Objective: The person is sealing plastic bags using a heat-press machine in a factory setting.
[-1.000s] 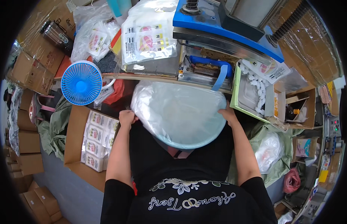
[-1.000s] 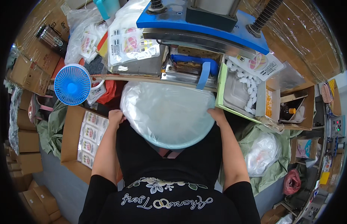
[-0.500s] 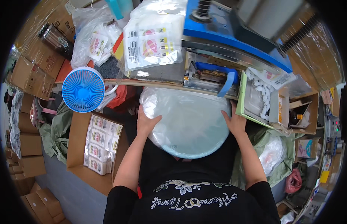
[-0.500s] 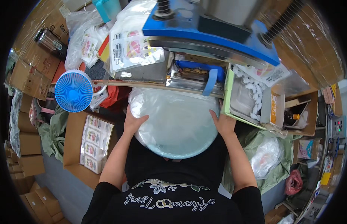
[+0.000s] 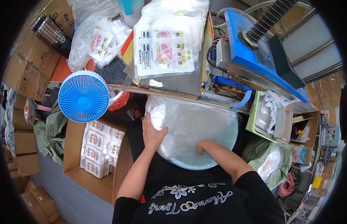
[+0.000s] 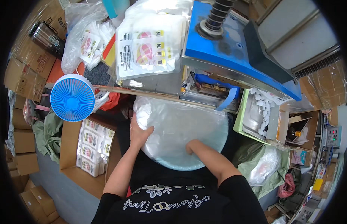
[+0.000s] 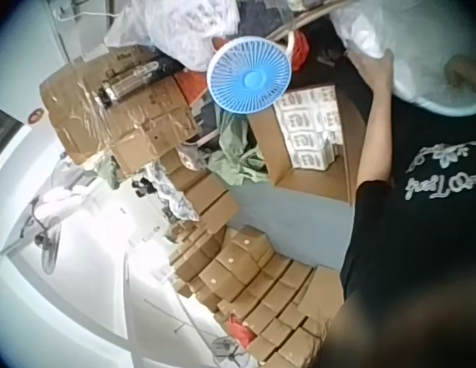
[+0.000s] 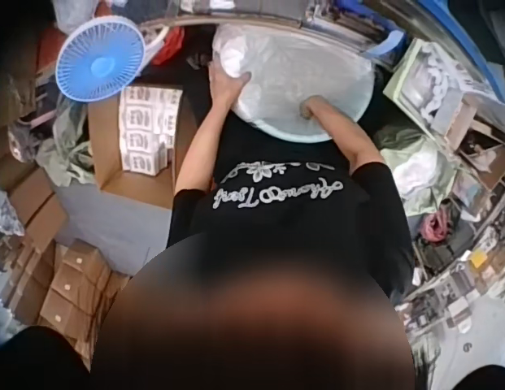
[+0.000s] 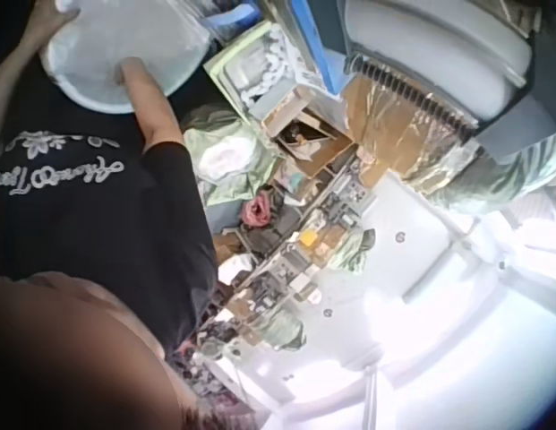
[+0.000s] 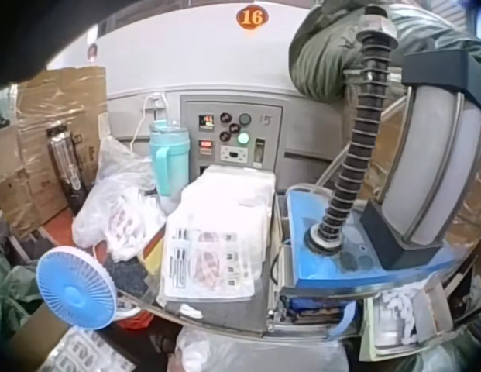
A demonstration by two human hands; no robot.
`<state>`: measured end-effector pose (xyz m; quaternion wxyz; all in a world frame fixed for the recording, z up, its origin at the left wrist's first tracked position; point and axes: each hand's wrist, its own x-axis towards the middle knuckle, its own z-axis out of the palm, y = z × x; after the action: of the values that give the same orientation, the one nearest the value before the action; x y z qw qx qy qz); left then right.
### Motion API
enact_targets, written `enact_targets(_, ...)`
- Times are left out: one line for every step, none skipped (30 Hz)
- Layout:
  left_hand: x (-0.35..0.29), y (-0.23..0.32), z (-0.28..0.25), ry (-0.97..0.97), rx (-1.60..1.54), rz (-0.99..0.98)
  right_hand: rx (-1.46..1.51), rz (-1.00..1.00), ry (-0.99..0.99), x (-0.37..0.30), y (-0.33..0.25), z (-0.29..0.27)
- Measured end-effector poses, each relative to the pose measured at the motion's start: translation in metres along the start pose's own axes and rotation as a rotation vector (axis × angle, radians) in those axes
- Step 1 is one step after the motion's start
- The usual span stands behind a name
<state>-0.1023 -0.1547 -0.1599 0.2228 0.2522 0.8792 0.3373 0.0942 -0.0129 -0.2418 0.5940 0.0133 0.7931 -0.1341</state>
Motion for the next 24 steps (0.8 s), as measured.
enact_targets(0.007, 0.016, 0.011, -0.035, -0.026, 0.041, 0.159, -0.095, 0.045, 0.035, 0.033, 0.031)
enact_targets(0.01, 0.023, 0.018, -0.056, -0.043, 0.062, 0.3, -0.209, 0.093, 0.053, 0.054, 0.052)
enact_targets(0.011, 0.021, 0.015, -0.051, -0.043, 0.054, 0.445, -0.206, 0.325, 0.045, 0.061, 0.042)
enact_targets(0.01, 0.023, 0.013, -0.055, -0.028, 0.032, 0.588, -0.195, 0.56, 0.028, 0.072, 0.026)
enact_targets(0.011, 0.026, 0.012, -0.061, -0.015, 0.016, 0.706, -0.146, 0.684, 0.011, 0.082, 0.013)
enact_targets(0.01, 0.027, 0.01, -0.056, -0.016, 0.021, 0.824, -0.096, 0.81, -0.005, 0.091, -0.001)
enact_targets(0.01, 0.026, 0.008, -0.061, -0.007, 0.015, 1.055, -0.004, 0.935, -0.021, 0.097, -0.019)
enact_targets(0.009, 0.027, 0.008, -0.066, 0.0, 0.014, 1.288, 0.096, 1.06, -0.031, 0.104, -0.029)
enact_targets(0.007, 0.026, 0.009, -0.055, 0.0, 0.025, 1.283, 0.09, 1.075, -0.034, 0.104, -0.029)
enact_targets(0.008, 0.025, 0.012, -0.067, 0.043, 0.021, 1.211, 0.273, 1.19, -0.031, 0.111, -0.028)
enact_targets(0.01, 0.027, 0.014, -0.078, 0.086, 0.022, 1.136, 0.46, 1.306, -0.027, 0.119, -0.025)
enact_targets(0.012, 0.03, 0.016, -0.06, 0.081, 0.051, 1.103, 0.391, 1.295, -0.019, 0.124, -0.015)
enact_targets(0.012, 0.031, 0.017, -0.081, 0.073, 0.024, 1.065, 0.31, 1.277, -0.01, 0.121, -0.006)
enact_targets(0.01, 0.025, 0.013, -0.092, 0.072, -0.02, 1.067, 0.183, 1.279, -0.012, 0.105, -0.006)
enact_targets(0.009, 0.02, 0.012, -0.098, 0.04, -0.026, 1.068, 0.065, 1.277, -0.022, 0.089, -0.004)
enact_targets(0.008, 0.016, 0.011, -0.079, 0.046, -0.017, 1.044, -0.036, 1.206, -0.036, 0.08, 0.0)
enact_targets(0.008, 0.012, 0.009, -0.024, -0.068, -0.03, 1.019, -0.131, 1.132, -0.051, 0.073, 0.005)
enact_targets(0.002, 0.011, -0.004, 0.054, -0.188, -0.035, 0.988, -0.135, 1.138, -0.067, 0.058, 0.005)
enact_targets(-0.002, 0.018, -0.011, 0.179, -0.193, -0.03, 0.977, -0.121, 1.135, -0.077, 0.051, 0.013)
enact_targets(-0.004, 0.025, -0.016, 0.187, -0.191, -0.013, 0.987, -0.112, 1.146, -0.081, 0.049, 0.025)
enact_targets(-0.007, 0.03, -0.023, 0.262, -0.326, 0.107, 0.995, -0.106, 1.156, -0.085, 0.047, 0.035)
enact_targets(-0.009, 0.038, -0.03, 0.334, -0.457, 0.227, 0.992, -0.117, 1.171, -0.088, 0.044, 0.043)
enact_targets(-0.009, 0.06, -0.034, 0.3, -0.614, 0.333, 1.034, -0.128, 1.171, -0.094, 0.039, 0.049)
enact_targets(-0.004, 0.084, -0.041, 0.233, -0.605, 0.372, 1.076, -0.137, 1.171, -0.098, 0.036, 0.054)
